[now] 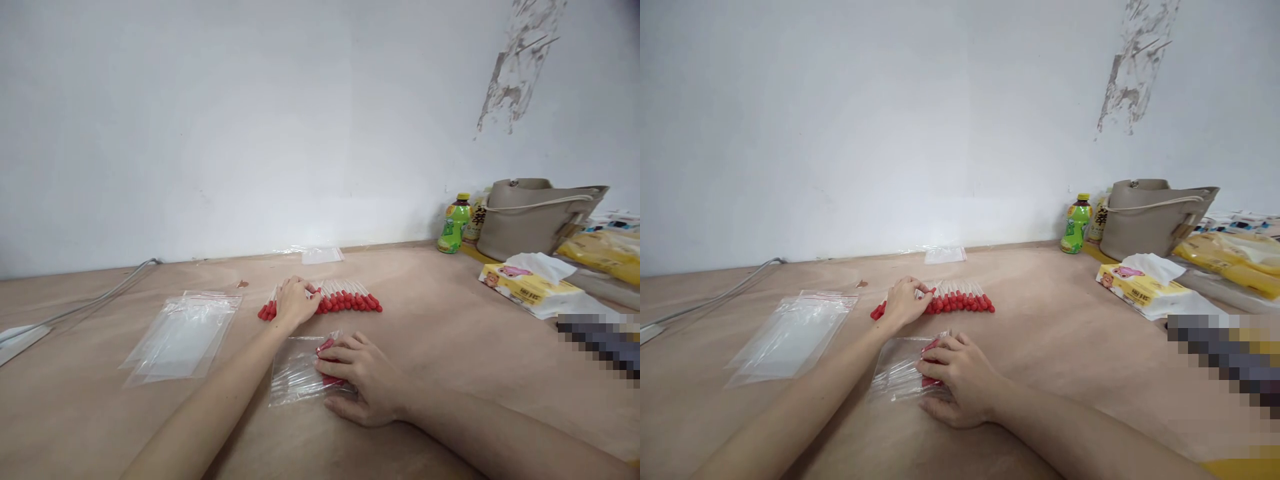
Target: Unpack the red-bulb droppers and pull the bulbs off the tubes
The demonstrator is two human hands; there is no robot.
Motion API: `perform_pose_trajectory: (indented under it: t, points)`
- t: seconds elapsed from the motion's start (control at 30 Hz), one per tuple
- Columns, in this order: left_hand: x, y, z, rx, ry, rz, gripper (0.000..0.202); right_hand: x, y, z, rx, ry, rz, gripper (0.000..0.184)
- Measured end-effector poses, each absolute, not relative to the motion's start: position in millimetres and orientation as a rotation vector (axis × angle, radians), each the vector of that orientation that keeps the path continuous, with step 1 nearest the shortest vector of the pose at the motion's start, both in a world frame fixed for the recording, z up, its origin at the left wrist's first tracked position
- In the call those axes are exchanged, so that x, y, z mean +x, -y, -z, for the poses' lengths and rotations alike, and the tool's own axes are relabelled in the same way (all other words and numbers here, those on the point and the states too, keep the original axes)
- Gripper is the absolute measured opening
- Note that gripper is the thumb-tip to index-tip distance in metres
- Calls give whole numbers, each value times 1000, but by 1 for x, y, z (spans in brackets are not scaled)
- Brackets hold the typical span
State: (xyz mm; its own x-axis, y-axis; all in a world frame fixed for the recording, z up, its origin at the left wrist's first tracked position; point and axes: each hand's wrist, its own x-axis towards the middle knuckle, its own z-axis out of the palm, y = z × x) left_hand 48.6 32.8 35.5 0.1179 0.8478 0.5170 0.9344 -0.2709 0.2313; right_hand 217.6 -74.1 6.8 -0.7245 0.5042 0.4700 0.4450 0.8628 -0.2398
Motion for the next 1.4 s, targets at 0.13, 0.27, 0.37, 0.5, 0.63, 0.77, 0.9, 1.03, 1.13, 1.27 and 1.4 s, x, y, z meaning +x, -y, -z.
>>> perform_pose_trajectory:
  t: [0.13,0.27,0.37,0.5,0.63,0.77,0.9,1.03,1.13,1.27,1.4]
  points:
    - [50,-24,-40,-2143,1765,941,13,219,74,-6,-684,2497,-141,44]
    - [52,-11,-39,-2169,1676,944,10,219,74,-5,-683,2501,-127,44]
    - [52,-9,-35,-2216,1610,931,8,219,73,-5,-677,2506,-129,43]
    - [48,-12,-31,-2229,1597,941,10,219,73,-6,-663,2505,-151,42]
    - [43,-6,-32,-2207,1609,1024,16,221,72,-5,-640,2487,-171,43]
    - [35,23,-32,-2464,1526,1128,21,231,65,-6,-651,2426,-212,52]
    - [23,57,-27,-3022,1221,804,35,250,51,-9,-788,2363,-216,47]
    - [9,72,-23,-3255,1176,521,53,265,37,-9,-792,2375,-271,28]
    - [5,72,-23,-3212,1253,589,50,265,32,-4,-713,2369,-309,8]
    - [17,65,-27,-3153,1225,706,39,258,32,3,-651,2333,-275,13]
    - [35,56,-26,-3166,1078,730,37,254,34,5,-608,2371,-242,16]
